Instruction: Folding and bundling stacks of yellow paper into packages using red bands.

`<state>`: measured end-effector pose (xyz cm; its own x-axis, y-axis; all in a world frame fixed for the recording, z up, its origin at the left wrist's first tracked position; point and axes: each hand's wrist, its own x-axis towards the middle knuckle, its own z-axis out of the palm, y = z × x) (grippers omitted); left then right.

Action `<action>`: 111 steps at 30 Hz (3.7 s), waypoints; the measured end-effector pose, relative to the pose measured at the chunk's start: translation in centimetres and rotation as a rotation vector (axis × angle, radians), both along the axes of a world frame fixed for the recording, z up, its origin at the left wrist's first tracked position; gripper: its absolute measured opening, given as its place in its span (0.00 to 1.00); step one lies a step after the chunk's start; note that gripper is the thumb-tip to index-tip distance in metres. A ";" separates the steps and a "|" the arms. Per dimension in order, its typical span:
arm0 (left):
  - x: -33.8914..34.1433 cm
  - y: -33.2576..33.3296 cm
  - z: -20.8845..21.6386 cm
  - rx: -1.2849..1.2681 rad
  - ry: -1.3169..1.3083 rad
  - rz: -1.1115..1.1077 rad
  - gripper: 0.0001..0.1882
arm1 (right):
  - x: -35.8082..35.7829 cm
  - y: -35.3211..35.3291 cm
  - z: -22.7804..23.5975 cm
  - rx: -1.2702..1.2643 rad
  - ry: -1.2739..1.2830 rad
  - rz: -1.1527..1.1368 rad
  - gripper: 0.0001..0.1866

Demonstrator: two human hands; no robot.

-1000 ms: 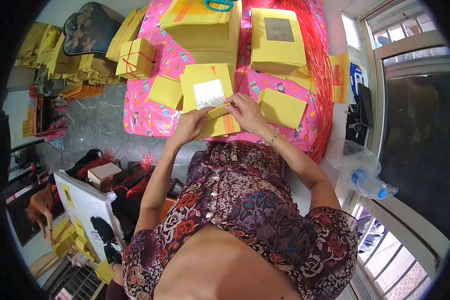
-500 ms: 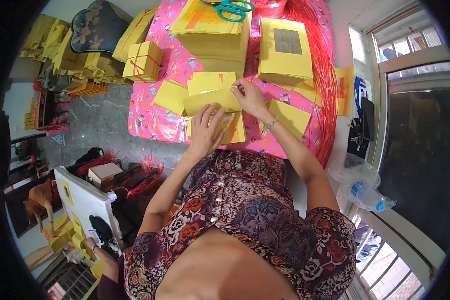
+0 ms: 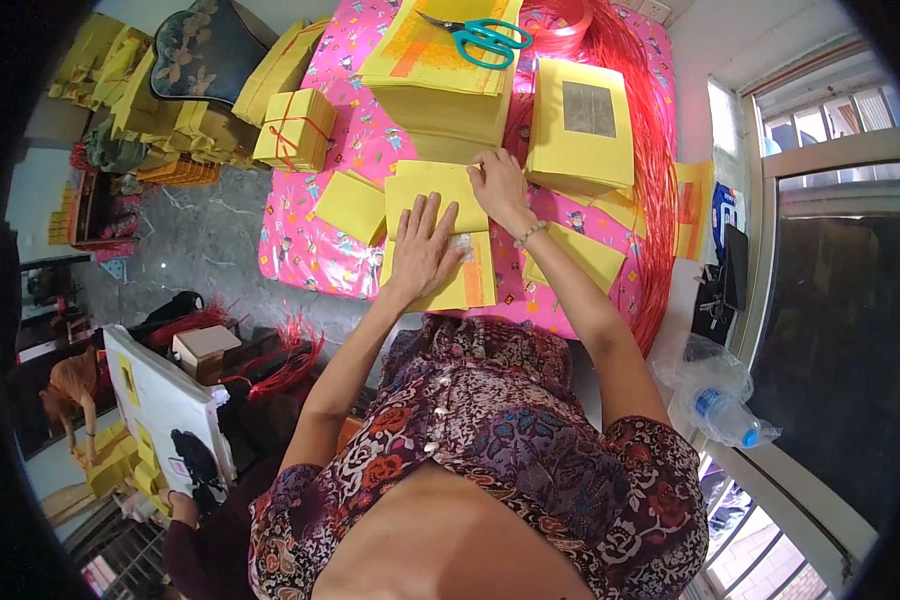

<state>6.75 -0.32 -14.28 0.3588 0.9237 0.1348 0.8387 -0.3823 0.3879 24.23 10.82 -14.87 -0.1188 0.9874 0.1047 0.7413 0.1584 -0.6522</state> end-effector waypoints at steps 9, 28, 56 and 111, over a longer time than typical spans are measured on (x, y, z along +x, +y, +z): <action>0.1 0.0 -0.1 -0.004 -0.021 -0.014 0.36 | -4.0 1.1 1.2 0.175 -0.175 0.304 0.11; 0.6 -1.0 0.0 -0.023 -0.029 0.088 0.39 | -5.6 1.7 0.0 0.050 -0.133 0.415 0.13; -0.9 -2.2 1.7 0.026 0.010 0.020 0.37 | -5.7 1.0 -0.4 0.114 -0.176 0.355 0.09; -4.8 1.9 -0.2 -0.258 -0.592 0.725 0.23 | -1.3 -6.8 -0.1 0.413 -0.205 0.506 0.11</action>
